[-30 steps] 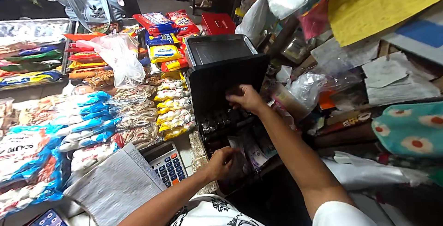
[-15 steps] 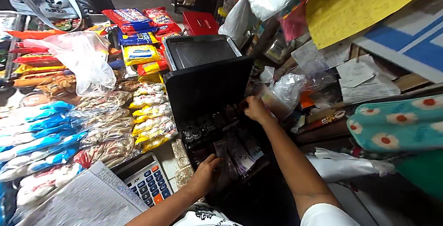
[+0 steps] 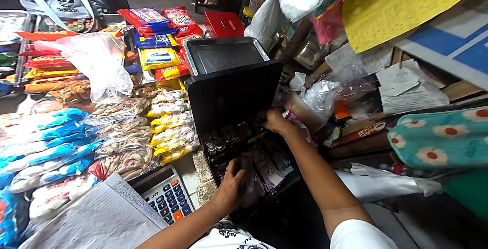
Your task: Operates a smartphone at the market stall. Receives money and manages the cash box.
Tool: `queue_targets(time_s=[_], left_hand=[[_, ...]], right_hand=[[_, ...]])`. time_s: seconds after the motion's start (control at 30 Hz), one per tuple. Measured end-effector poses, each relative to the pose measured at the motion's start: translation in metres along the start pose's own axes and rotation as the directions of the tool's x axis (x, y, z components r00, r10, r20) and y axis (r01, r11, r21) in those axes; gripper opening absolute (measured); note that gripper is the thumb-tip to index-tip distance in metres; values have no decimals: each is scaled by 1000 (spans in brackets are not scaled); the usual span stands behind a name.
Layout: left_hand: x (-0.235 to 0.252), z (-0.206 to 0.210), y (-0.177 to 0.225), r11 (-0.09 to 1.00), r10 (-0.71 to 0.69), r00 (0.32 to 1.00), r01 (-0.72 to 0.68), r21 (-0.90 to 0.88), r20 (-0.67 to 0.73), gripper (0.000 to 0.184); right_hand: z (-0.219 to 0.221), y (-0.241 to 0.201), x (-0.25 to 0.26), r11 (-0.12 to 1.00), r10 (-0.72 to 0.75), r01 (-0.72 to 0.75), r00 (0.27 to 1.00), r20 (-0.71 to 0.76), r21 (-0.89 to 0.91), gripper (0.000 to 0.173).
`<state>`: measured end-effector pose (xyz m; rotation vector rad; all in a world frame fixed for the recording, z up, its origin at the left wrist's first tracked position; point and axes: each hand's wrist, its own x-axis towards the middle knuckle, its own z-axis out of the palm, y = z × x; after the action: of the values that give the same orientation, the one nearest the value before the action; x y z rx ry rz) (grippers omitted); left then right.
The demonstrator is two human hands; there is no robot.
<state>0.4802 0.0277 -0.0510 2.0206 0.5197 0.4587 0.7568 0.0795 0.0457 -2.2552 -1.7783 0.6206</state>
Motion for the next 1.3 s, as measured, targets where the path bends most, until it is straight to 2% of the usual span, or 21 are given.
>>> queue_targets(time_s=[0.1, 0.3, 0.47, 0.53, 0.73, 0.8, 0.87, 0.93, 0.97, 1.0, 1.03, 1.07, 1.13, 1.2, 1.3], left_hand=[[-2, 2, -2, 1000, 2, 999, -2, 11, -39, 31], [-3, 2, -4, 998, 66, 992, -65, 20, -109, 28], [-2, 3, -5, 996, 84, 990, -84, 3, -115, 26], [-2, 2, -5, 996, 86, 989, -88, -15, -119, 26], [-3, 2, -5, 994, 110, 987, -112, -17, -120, 24], [-3, 2, -5, 993, 110, 987, -113, -21, -119, 25], [-3, 2, -7, 991, 124, 983, -128, -22, -134, 24], [-2, 3, -9, 988, 148, 977, -153, -21, -152, 23], [-2, 3, -9, 987, 156, 976, -161, -19, -154, 23], [-2, 2, -9, 986, 159, 975, -164, -15, -152, 23], [-2, 2, -9, 986, 163, 976, -166, -14, -147, 23], [-2, 2, -9, 986, 165, 976, -168, -8, -143, 23], [-2, 1, -9, 986, 166, 976, -168, 0, -138, 22], [-1, 1, -9, 985, 170, 976, -171, 7, -140, 22], [-1, 3, -10, 984, 176, 973, -176, 15, -151, 21]], right_hand=[[-2, -8, -4, 1000, 16, -16, 1000, 18, -7, 29], [-9, -19, -7, 980, 128, -109, 986, 105, -169, 30], [-12, -8, 3, 995, 99, -100, 985, 142, -2, 41], [-10, -9, 3, 994, 85, -93, 988, 128, 60, 40], [-5, -5, 7, 999, 38, -39, 996, 84, 15, 33], [-11, -7, 3, 992, 70, -77, 995, 75, 96, 31], [-16, 0, -5, 936, 65, -71, 997, 29, 344, 31], [-17, 7, -13, 750, 54, -39, 999, -3, 661, 17], [-16, 10, -17, 667, 56, -36, 998, -2, 744, 13], [-14, 11, -21, 650, 65, -42, 998, -1, 759, 12], [-12, 11, -23, 705, 75, -47, 997, -8, 708, 9], [-10, 9, -25, 808, 85, -56, 996, -21, 587, 10], [-7, 3, -25, 951, 117, -123, 992, 38, 283, 28], [-2, -7, -24, 981, 162, -169, 984, 76, 99, 36], [-4, -19, -23, 973, 224, -229, 967, 120, 23, 34]])
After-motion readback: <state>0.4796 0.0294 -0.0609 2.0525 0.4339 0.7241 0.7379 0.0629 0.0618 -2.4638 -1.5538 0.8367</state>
